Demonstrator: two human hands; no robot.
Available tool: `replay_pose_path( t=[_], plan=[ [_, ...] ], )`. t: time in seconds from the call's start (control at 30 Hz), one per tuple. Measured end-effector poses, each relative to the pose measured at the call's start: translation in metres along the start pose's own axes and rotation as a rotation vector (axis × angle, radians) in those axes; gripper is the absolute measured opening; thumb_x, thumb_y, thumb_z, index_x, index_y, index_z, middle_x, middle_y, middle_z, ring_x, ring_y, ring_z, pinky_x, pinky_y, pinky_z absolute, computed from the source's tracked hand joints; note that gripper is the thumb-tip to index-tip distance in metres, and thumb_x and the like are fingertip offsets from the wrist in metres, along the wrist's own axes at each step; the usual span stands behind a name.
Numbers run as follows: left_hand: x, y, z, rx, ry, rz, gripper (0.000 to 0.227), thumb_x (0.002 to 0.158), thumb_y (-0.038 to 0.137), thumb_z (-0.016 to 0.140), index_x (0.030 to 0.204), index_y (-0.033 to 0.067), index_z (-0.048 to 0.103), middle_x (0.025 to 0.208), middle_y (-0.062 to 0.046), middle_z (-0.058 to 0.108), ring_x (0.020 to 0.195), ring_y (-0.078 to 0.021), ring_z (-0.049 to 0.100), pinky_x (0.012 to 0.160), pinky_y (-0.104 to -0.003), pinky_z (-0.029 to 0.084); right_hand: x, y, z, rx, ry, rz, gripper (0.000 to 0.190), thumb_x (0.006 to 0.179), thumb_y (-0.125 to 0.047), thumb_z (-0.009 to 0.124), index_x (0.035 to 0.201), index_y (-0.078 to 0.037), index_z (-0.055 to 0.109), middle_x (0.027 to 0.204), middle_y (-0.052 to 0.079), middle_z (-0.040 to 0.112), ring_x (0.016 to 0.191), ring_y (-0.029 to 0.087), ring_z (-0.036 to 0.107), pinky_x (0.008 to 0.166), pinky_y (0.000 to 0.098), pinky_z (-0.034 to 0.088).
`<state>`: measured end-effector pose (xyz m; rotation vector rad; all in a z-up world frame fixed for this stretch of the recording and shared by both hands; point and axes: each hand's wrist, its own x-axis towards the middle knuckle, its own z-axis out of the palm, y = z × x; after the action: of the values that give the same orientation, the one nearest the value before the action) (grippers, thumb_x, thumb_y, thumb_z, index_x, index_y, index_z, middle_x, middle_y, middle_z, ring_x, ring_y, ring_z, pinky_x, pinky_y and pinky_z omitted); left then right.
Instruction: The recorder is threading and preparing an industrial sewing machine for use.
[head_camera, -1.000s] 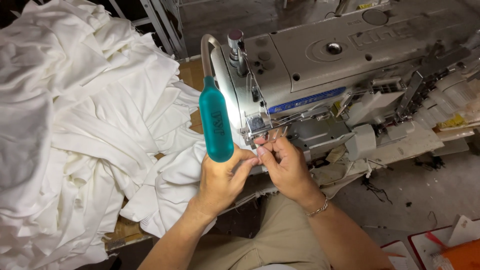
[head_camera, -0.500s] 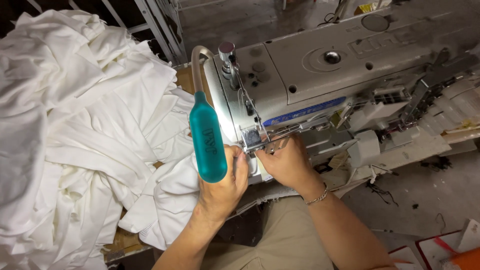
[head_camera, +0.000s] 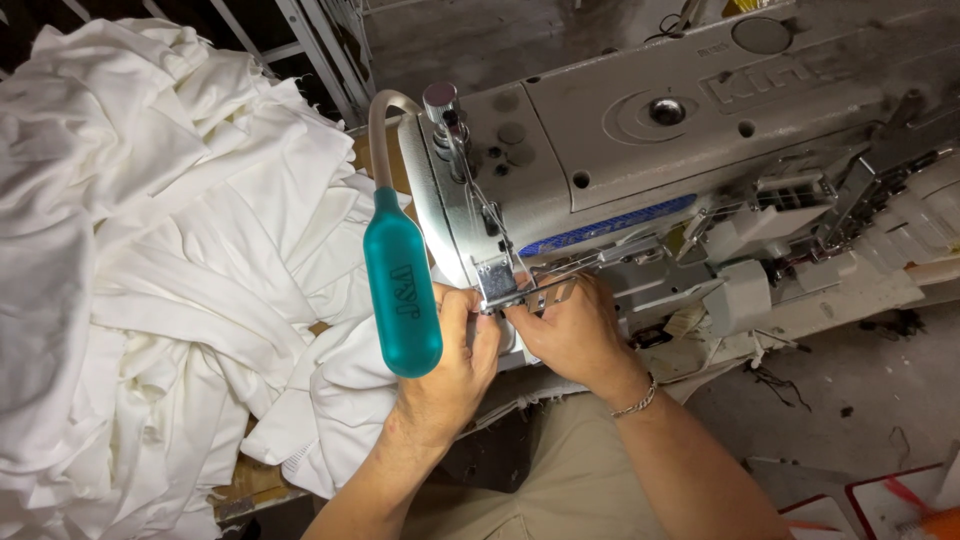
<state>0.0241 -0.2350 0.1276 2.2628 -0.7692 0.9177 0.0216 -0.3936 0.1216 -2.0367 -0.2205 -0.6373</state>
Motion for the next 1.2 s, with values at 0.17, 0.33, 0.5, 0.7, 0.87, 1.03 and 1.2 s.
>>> replay_pose_path(
  t=[0.17, 0.33, 0.5, 0.7, 0.87, 1.03, 1.2],
  plan=[
    [0.005, 0.003, -0.001, 0.018, 0.007, -0.004, 0.008, 0.088, 0.007, 0.068, 0.084, 0.0105, 0.062, 0.077, -0.003, 0.058, 0.069, -0.0224, 0.060, 0.060, -0.030, 0.049, 0.000, 0.010, 0.000, -0.003, -0.018, -0.025, 0.006, 0.075, -0.002, 0.074, 0.070, 0.001, 0.072, 0.063, 0.022, 0.069, 0.066, 0.045, 0.071, 0.056, 0.0481, 0.054],
    [0.000, 0.002, 0.003, 0.055, -0.005, -0.003, 0.009, 0.089, 0.008, 0.069, 0.085, 0.0106, 0.062, 0.076, -0.003, 0.058, 0.069, -0.0217, 0.060, 0.060, -0.030, 0.048, -0.001, 0.009, -0.001, -0.016, -0.008, -0.049, 0.011, 0.079, -0.005, 0.075, 0.069, 0.000, 0.072, 0.062, 0.021, 0.069, 0.066, 0.043, 0.071, 0.056, 0.0469, 0.055],
    [-0.002, 0.000, 0.007, 0.084, -0.004, 0.003, 0.007, 0.089, 0.007, 0.068, 0.086, 0.0100, 0.062, 0.078, -0.004, 0.060, 0.070, -0.0219, 0.059, 0.062, -0.031, 0.048, -0.001, 0.007, -0.003, 0.005, -0.024, -0.041, 0.012, 0.079, -0.005, 0.076, 0.069, 0.000, 0.072, 0.063, 0.022, 0.070, 0.065, 0.044, 0.071, 0.055, 0.0483, 0.054],
    [-0.002, 0.000, 0.005, 0.092, -0.003, 0.004, 0.006, 0.091, 0.007, 0.067, 0.088, 0.0094, 0.063, 0.081, -0.005, 0.061, 0.072, -0.0219, 0.060, 0.063, -0.031, 0.049, -0.002, 0.006, -0.002, 0.035, -0.040, 0.023, 0.006, 0.076, -0.002, 0.073, 0.078, 0.004, 0.074, 0.067, 0.026, 0.070, 0.071, 0.047, 0.071, 0.060, 0.0490, 0.055],
    [-0.004, -0.003, 0.007, 0.031, 0.001, 0.007, 0.004, 0.092, 0.006, 0.067, 0.089, 0.0085, 0.065, 0.080, -0.004, 0.061, 0.073, -0.0228, 0.060, 0.064, -0.031, 0.051, -0.003, 0.008, -0.002, 0.035, -0.052, 0.026, 0.008, 0.075, -0.001, 0.073, 0.081, 0.005, 0.075, 0.069, 0.026, 0.071, 0.072, 0.048, 0.071, 0.062, 0.0508, 0.056],
    [-0.004, -0.001, 0.006, 0.022, 0.023, 0.011, 0.005, 0.093, 0.006, 0.066, 0.088, 0.0081, 0.065, 0.081, -0.004, 0.062, 0.074, -0.0235, 0.061, 0.065, -0.032, 0.051, -0.006, 0.016, 0.002, 0.010, -0.032, 0.014, 0.011, 0.074, -0.004, 0.077, 0.083, 0.002, 0.076, 0.071, 0.024, 0.072, 0.076, 0.047, 0.072, 0.063, 0.0498, 0.056],
    [-0.002, -0.002, 0.006, -0.015, 0.062, 0.033, 0.006, 0.094, 0.004, 0.065, 0.088, 0.0068, 0.065, 0.081, -0.005, 0.062, 0.076, -0.0245, 0.063, 0.068, -0.032, 0.053, -0.005, 0.012, 0.000, 0.008, -0.048, 0.041, 0.016, 0.072, -0.005, 0.077, 0.086, 0.003, 0.077, 0.072, 0.026, 0.072, 0.078, 0.048, 0.072, 0.065, 0.0510, 0.056]
  ],
)
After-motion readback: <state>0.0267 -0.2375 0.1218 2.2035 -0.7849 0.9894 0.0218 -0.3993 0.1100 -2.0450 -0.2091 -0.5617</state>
